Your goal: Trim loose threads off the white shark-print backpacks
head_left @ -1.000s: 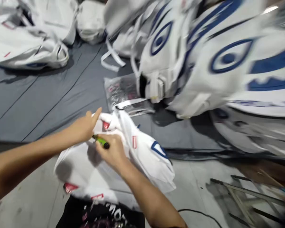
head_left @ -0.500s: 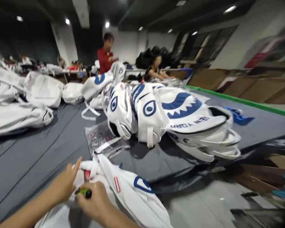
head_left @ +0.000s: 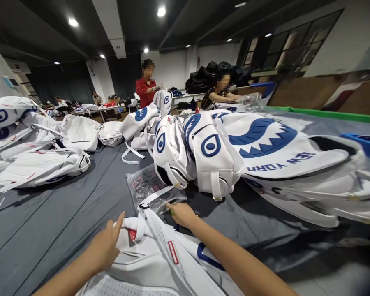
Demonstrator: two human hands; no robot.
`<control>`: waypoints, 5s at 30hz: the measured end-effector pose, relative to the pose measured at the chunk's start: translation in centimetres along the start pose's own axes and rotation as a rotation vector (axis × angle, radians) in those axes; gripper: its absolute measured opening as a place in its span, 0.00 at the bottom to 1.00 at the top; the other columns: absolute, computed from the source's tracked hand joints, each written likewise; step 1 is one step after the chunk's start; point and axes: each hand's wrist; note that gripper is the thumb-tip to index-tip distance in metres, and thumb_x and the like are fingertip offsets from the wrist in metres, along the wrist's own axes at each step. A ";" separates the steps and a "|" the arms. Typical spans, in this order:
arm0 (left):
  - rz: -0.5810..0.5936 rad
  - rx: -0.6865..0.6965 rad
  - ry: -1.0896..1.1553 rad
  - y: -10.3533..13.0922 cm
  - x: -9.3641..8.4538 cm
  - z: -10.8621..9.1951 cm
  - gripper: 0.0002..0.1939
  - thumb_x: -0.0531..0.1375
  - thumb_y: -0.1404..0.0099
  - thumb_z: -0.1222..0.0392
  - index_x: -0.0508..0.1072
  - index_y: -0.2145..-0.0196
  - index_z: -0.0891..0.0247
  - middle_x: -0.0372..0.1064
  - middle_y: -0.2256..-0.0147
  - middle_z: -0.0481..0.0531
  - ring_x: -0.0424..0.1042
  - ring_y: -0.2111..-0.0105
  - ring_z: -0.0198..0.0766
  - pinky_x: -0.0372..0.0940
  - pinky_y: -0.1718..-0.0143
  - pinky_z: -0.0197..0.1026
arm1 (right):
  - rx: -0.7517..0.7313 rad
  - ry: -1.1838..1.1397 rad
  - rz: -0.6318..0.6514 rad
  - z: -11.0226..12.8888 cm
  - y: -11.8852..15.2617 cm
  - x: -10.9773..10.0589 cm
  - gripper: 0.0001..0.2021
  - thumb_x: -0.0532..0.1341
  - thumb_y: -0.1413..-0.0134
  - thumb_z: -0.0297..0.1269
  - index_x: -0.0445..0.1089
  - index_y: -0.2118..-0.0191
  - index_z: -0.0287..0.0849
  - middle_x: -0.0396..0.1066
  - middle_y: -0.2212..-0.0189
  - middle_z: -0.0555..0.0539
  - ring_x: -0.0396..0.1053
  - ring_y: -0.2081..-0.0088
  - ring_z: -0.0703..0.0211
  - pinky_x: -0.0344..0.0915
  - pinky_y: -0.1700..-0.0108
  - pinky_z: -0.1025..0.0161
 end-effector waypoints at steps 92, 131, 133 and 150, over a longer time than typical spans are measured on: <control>-0.997 0.126 0.737 8.8 7.1 -1.5 0.23 0.61 0.30 0.53 0.67 0.41 0.62 0.69 0.41 0.63 0.67 0.38 0.50 0.62 0.36 0.55 | -0.322 -0.520 -0.575 11.6 12.6 -7.5 0.08 0.57 0.37 0.33 0.75 0.62 0.44 0.78 0.69 0.47 0.75 0.68 0.58 0.65 0.65 0.65; -0.572 -0.106 0.635 6.7 11.2 3.2 0.27 0.52 0.29 0.48 0.61 0.37 0.62 0.72 0.44 0.58 0.73 0.45 0.52 0.69 0.48 0.47 | -0.130 -0.265 0.300 22.6 2.9 -6.0 0.13 0.61 0.42 0.43 0.79 0.61 0.41 0.80 0.64 0.45 0.73 0.65 0.58 0.56 0.69 0.65; -0.573 -0.106 0.637 6.7 11.0 3.2 0.27 0.53 0.30 0.49 0.61 0.37 0.61 0.72 0.44 0.58 0.73 0.45 0.52 0.69 0.48 0.46 | -0.100 -0.219 0.270 23.0 2.9 -5.9 0.14 0.59 0.42 0.44 0.79 0.62 0.41 0.80 0.63 0.43 0.74 0.64 0.56 0.56 0.69 0.64; -0.660 -0.087 0.732 6.0 12.7 3.4 0.30 0.57 0.33 0.45 0.65 0.38 0.62 0.73 0.44 0.57 0.75 0.47 0.52 0.70 0.50 0.48 | -0.626 0.004 0.241 20.0 3.7 -5.5 0.10 0.65 0.44 0.30 0.75 0.56 0.43 0.79 0.57 0.46 0.75 0.57 0.56 0.59 0.60 0.64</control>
Point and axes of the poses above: each hand's wrist, its own y-axis away from the middle knuckle, its own x-axis out of the palm, z = x × y
